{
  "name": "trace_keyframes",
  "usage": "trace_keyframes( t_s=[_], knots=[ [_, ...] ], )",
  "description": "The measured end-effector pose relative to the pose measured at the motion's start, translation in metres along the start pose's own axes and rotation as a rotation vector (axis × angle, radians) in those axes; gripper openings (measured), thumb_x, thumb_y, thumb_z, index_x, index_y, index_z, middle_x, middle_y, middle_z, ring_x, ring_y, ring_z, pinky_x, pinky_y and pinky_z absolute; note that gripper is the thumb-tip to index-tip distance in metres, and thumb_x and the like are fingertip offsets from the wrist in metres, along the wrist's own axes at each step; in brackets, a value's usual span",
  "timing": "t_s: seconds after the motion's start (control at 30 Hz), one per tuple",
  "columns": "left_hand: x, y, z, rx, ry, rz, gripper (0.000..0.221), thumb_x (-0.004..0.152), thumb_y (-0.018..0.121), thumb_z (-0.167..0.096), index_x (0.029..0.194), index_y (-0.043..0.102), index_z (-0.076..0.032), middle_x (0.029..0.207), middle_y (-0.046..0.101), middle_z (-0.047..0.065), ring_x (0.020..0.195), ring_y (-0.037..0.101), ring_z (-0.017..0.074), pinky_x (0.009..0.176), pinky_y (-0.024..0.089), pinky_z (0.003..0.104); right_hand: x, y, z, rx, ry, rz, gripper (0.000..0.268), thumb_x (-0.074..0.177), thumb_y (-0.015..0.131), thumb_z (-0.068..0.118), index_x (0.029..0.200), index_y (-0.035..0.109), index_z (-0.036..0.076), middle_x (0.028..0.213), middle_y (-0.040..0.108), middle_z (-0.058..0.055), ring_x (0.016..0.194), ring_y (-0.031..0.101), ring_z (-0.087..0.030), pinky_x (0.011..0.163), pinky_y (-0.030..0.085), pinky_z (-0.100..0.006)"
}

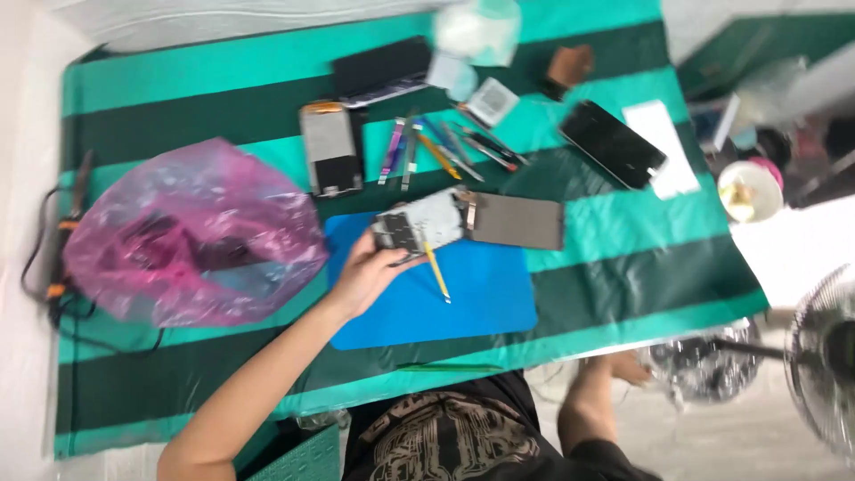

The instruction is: A technician disassembles a mobile phone on a repair bench, using a prying tool to separate the screen and inspect internal components.

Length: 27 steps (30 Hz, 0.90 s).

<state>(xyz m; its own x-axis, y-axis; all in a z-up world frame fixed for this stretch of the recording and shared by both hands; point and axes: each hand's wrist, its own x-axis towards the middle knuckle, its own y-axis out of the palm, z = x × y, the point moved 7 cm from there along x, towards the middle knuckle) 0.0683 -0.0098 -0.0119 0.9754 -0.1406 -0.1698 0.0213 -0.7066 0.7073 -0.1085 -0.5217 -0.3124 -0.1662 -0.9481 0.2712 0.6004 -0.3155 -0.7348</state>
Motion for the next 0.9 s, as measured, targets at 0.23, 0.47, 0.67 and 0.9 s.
trace_keyframes(
  t_s=[0.23,0.47,0.67,0.9],
  knots=[
    [-0.003,-0.001,-0.006,0.041,-0.025,0.036,0.034,0.095,0.059,0.011,0.127,0.058,0.001,0.12,0.068,0.023,0.11,0.071,0.0388,0.1,0.058,0.065,0.111,0.052,-0.044,0.285,-0.074,0.148,0.048,0.088,0.071,-0.013,0.129,0.047,-0.001,0.116,0.057,-0.028,0.118,0.048,-0.048,0.108,0.043,-0.056],
    [0.0,0.003,-0.008,-0.06,-0.11,0.038,0.039,0.093,0.059,0.007,0.131,0.055,-0.001,0.126,0.065,0.023,0.116,0.067,0.0407,0.103,0.052,0.07,0.145,0.117,0.089,0.322,-0.331,0.449,0.043,0.09,0.07,-0.008,0.127,0.049,0.002,0.114,0.06,-0.025,0.114,0.051,-0.044,0.104,0.045,-0.053],
    [0.0,0.0,-0.007,-0.1,-0.064,0.022,0.05,0.088,0.053,0.008,0.138,0.054,0.001,0.132,0.063,0.028,0.122,0.063,0.0465,0.104,0.047,0.076,0.104,0.188,0.183,0.327,-0.588,0.774,0.039,0.092,0.068,-0.005,0.125,0.051,0.004,0.111,0.061,-0.022,0.111,0.054,-0.041,0.1,0.047,-0.051],
    [0.002,0.004,-0.006,-0.057,-0.019,0.017,0.06,0.085,0.051,0.004,0.145,0.05,0.004,0.136,0.061,0.033,0.126,0.061,0.0489,0.106,0.042,0.078,0.077,0.181,0.203,0.308,-0.777,1.018,0.034,0.093,0.067,0.0,0.123,0.053,0.006,0.108,0.064,-0.019,0.106,0.057,-0.038,0.097,0.05,-0.049]
  ],
)
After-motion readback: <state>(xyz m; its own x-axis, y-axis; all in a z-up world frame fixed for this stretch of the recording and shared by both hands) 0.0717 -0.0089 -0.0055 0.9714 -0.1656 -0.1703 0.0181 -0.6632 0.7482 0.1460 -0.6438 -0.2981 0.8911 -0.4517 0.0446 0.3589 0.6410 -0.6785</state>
